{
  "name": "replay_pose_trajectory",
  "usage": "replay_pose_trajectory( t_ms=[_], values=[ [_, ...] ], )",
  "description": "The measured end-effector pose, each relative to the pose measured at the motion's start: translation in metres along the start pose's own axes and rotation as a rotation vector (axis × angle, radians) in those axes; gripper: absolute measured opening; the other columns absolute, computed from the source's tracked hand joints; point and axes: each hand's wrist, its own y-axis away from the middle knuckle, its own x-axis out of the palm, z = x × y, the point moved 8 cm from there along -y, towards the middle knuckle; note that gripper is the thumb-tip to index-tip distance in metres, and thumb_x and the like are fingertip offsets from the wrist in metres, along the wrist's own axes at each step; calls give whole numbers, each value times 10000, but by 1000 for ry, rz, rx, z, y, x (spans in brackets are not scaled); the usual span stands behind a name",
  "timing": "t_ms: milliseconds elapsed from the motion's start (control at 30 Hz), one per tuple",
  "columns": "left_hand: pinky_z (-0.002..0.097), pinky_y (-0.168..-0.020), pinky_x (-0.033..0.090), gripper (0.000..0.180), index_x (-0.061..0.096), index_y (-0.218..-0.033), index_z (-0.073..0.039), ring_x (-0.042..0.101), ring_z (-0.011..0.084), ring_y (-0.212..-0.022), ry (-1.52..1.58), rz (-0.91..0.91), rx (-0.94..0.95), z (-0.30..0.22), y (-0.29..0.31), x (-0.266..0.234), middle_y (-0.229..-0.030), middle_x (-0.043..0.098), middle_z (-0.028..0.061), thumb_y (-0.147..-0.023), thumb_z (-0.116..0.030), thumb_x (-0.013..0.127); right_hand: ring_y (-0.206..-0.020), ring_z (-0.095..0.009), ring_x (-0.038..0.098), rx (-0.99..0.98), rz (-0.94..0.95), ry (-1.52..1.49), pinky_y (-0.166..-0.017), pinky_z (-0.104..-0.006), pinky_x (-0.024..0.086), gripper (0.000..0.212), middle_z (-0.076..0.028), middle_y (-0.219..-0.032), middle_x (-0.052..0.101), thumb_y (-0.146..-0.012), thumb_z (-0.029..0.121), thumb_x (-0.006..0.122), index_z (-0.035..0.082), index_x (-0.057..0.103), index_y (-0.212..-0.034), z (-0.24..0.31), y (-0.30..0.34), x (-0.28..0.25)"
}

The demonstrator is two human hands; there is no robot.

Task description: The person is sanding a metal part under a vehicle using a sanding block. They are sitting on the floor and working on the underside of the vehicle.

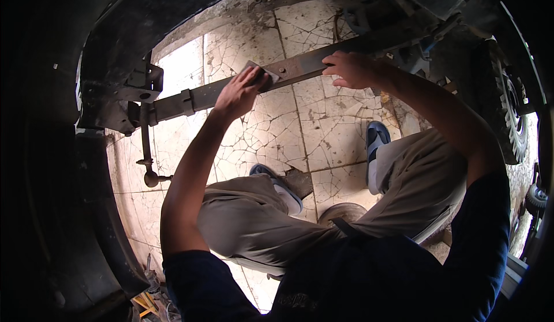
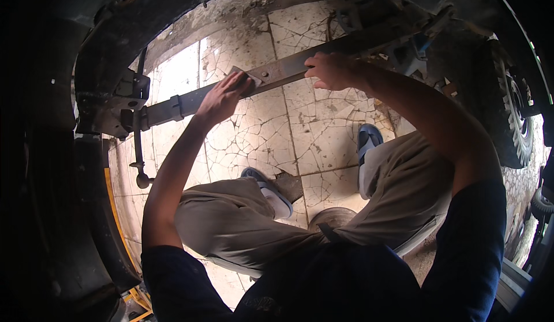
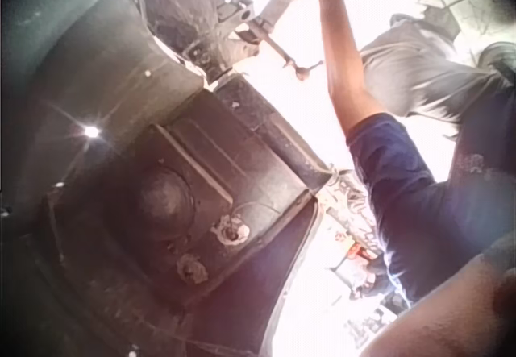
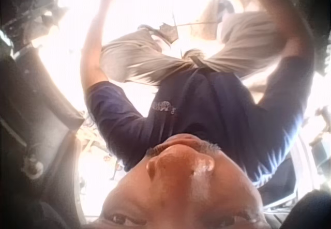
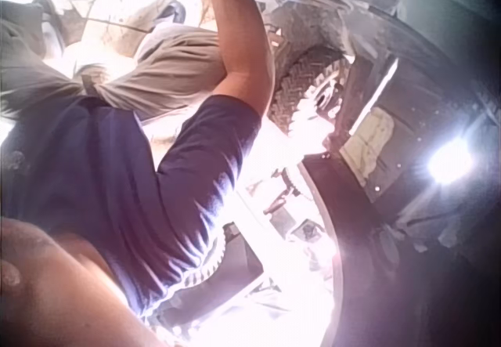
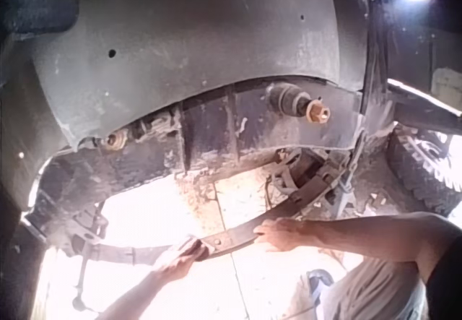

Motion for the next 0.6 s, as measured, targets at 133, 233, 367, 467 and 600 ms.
replay_pose_trajectory(
  t_ms=[133,233,367,467,600],
  values=[
    [431,-1131,396,490,548,-1368,-21,443,345,-1376,-74,34,-127,29,18,-1,-1447,487,199,-880,-1,518,-1199,-290,538,10,7,-6,-960,-430,510,388,-90,-1311,557,-869,300,722,122,676,-1211,1,0,-1],
    [425,-1136,387,482,536,-1358,12,428,342,-1387,-9,26,-124,22,14,7,-1470,460,202,-876,-1,526,-1197,-286,538,-1,-5,0,-964,-427,507,389,-89,-1311,558,-867,300,724,123,676,-1210,-1,-3,2],
    [420,-1117,406,489,511,-1354,40,454,351,-1367,70,-15,-43,-11,0,-1,-1451,485,204,-866,8,527,-1192,-287,539,8,-1,-15,-970,-427,499,387,-93,-1316,558,-868,292,725,116,677,-1209,-4,2,2],
    [415,-1105,422,493,505,-1357,45,458,354,-1361,54,22,-100,11,12,1,-1447,490,202,-865,27,510,-1187,-294,541,-4,-4,-28,-974,-428,494,386,-102,-1313,564,-866,276,728,104,676,-1207,0,-1,-1],
    [486,-1101,410,429,544,-1312,49,455,360,-1360,-38,22,-199,40,41,0,-1463,474,201,-909,-69,454,-1177,-307,547,-27,-23,-45,-981,-431,488,388,-118,-1295,580,-864,256,731,91,672,-1210,2,-3,-3]
  ],
)
